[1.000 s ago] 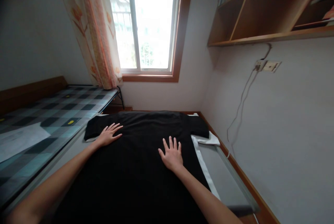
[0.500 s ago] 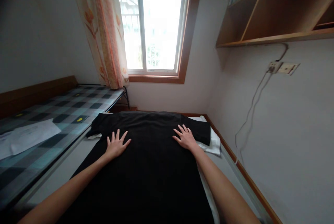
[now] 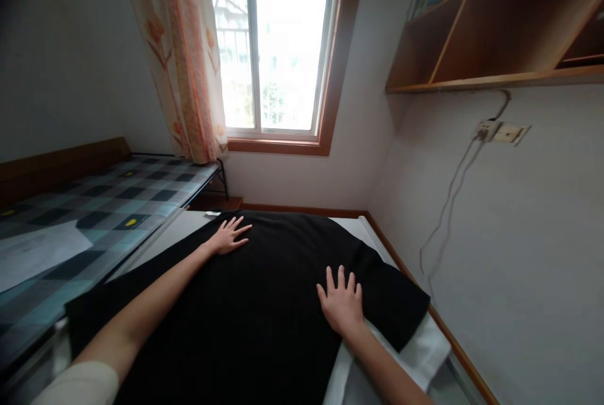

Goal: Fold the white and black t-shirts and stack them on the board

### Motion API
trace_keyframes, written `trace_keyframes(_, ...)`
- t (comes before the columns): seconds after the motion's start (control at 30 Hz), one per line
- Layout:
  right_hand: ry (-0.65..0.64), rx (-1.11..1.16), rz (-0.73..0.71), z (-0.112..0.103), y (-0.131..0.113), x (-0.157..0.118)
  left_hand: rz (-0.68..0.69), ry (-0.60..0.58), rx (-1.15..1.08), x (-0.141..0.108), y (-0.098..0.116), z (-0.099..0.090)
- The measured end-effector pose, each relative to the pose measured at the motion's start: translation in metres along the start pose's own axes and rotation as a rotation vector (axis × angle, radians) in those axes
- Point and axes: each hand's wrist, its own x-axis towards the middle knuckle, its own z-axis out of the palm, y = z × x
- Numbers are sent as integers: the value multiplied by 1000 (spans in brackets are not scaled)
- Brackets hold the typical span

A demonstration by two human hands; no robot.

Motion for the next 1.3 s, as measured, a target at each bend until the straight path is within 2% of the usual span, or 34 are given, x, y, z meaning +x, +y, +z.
trace_keyframes(0.07, -58, -8, -34, -12, -2, -20, 87, 24, 46, 13, 7, -7)
trace_keyframes(0.13, -102, 25, -101, -26, 1, -29, 103, 76, 86, 19, 21, -12)
trace_keyframes(0.2, -124, 92, -166, -40, 10, -23, 18, 131, 98, 15, 39, -15)
trace_keyframes(0.27, -95, 168, -234, -48, 23, -5, -108, 166, 93, 0, 54, -15)
trace_keyframes(0.33, 19, 235, -355, -47, 35, 18, -214, 157, 84, -27, 61, -15)
trace_keyframes(0.4, 70, 278, -465, -37, 44, 40, -324, 89, 57, -63, 57, -14)
trace_keyframes(0.47, 45, 292, -527, -22, 48, 53, -447, -20, -2, -103, 46, -12)
trace_keyframes(0.53, 1, 295, -544, -8, 49, 58, -525, -27, -31, -143, 33, -7)
trace_keyframes(0.63, -30, 307, -532, 6, 47, 59, -570, -76, -52, -187, 23, 6)
trace_keyframes(0.73, -34, 329, -519, 11, 47, 58, -533, -47, 10, -204, 22, 18)
trace_keyframes(0.8, -37, 342, -511, 12, 48, 56, -500, -24, 40, -201, 19, 21)
trace_keyframes(0.9, -44, 346, -479, 11, 49, 48, -426, -3, 50, -182, 3, 19)
trace_keyframes(1.0, -38, 343, -397, 9, 42, 34, -324, 9, 38, -151, -22, 12)
trace_keyframes(1.13, -11, 335, -214, 10, 20, 5, -179, -19, 17, -99, -52, 0)
trace_keyframes(1.2, 4, 335, -138, 11, 6, -11, -174, -14, 38, -73, -59, -4)
trace_keyframes(1.3, 11, 351, -90, 10, -9, -28, -260, 45, 112, -46, -54, -6)
